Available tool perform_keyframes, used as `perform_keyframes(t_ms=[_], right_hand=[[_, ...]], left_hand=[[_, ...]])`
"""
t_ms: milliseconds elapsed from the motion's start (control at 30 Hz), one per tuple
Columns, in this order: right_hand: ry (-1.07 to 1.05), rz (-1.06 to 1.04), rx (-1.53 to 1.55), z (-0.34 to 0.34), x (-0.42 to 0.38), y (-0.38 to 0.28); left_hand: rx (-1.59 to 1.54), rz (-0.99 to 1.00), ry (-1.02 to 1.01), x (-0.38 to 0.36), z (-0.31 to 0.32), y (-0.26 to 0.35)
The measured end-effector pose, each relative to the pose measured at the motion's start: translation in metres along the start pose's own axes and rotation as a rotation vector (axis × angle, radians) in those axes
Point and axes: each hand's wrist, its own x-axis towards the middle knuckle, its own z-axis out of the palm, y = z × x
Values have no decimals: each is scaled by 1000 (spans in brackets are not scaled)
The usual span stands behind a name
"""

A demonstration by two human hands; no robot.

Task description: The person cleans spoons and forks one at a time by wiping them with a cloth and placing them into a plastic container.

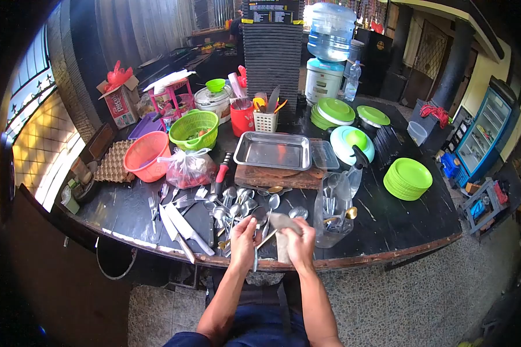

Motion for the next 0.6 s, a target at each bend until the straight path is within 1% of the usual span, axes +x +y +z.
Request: perform_keyframes(t_ms=[33,67,100,167,200,233,300,333,367,433,467,500,567,600], right_hand=[[127,-10,99,1,1,-3],[256,-21,199,3,2,-8],[259,-21,200,4,2,-13],[53,70,94,5,0,-21],[-58,95,137,7,-2,-21],[-95,62,173,11,-5,-21],[-91,-31,73,14,-8,-19],[-101,43,101,15,-13,-19],[-101,43,104,17,-16,-21],[-127,13,126,21,-22,-23],[-140,37,179,24,-25,-14],[-148,5,92,24,-27,-16],[-161,38,131,26,-30,-4],[-161,38,130,27,-33,0]], left_hand=[[36,-11,10,-2,3,4],[83,-13,-71,-2,-3,1],[85,-14,-73,-5,0,2],[134,0,-79,-12,12,0],[104,124,4,-11,15,-7],[39,232,10,-12,14,-10],[193,326,76,-11,12,-9],[169,323,77,-11,8,-11],[172,324,77,-9,6,-13],[127,395,63,-3,3,-17],[71,325,28,-2,-1,-18],[72,326,24,-2,-1,-18],[1,274,-46,-2,-2,-18],[12,315,-25,0,0,-18]])
